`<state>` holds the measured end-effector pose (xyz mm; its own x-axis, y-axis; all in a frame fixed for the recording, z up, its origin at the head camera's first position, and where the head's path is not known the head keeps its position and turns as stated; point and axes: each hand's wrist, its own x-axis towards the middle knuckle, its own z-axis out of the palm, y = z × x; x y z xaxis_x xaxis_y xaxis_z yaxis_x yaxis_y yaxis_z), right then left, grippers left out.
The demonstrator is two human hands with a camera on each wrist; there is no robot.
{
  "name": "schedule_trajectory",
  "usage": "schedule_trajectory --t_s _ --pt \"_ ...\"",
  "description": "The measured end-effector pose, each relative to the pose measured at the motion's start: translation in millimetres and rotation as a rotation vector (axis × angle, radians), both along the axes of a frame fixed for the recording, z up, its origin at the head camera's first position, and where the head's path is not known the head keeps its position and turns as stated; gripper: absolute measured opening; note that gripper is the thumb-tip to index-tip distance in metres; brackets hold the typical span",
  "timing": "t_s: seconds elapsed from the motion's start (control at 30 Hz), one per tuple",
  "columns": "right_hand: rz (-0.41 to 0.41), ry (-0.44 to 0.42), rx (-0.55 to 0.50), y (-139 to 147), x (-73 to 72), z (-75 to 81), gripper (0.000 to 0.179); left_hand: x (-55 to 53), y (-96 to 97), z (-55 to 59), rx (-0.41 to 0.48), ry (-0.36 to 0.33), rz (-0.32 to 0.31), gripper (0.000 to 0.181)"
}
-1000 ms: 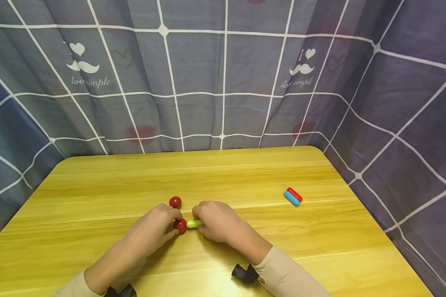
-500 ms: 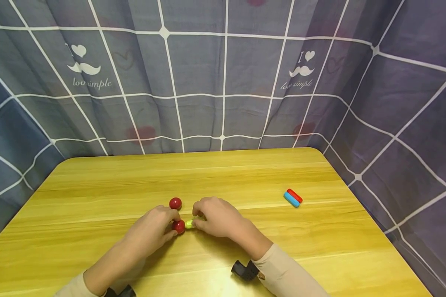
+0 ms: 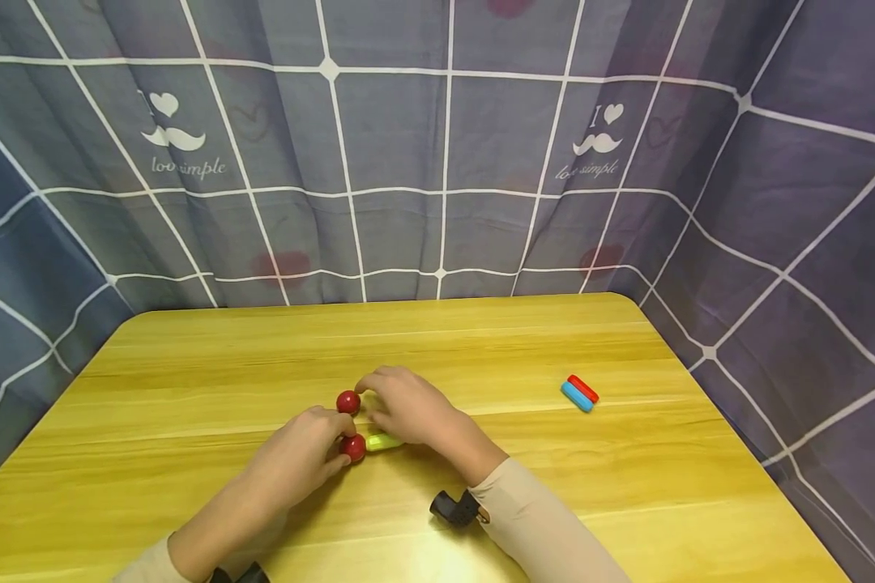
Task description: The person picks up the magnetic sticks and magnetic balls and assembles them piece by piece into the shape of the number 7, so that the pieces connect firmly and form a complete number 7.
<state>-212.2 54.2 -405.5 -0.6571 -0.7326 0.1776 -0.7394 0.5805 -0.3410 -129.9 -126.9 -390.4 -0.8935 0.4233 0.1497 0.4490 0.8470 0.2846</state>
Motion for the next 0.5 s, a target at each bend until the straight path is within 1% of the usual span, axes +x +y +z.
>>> schedule_trajectory --t_s 0.2,0.33,0.4,0.5 --pt "0.052 0.009 -0.015 -12 -3.5 -1.5 0.038 -0.4 -0.5 0.3 -0.011 -0.009 -0.002 0.023" --pt "0.086 0.010 0.004 -20 -4.6 -1.5 0.044 -0.3 -1.0 0.3 -0.005 0.001 -0.016 0.022" --pt "0.084 0.005 0.020 -23 -4.3 -1.2 0.044 -0.3 -1.2 -0.2 0.003 0.006 -0.023 0.022" --pt "0.067 -0.006 0.032 -25 -3.8 -1.5 0.038 -0.1 -1.3 -0.9 0.007 0.014 -0.026 0.023"
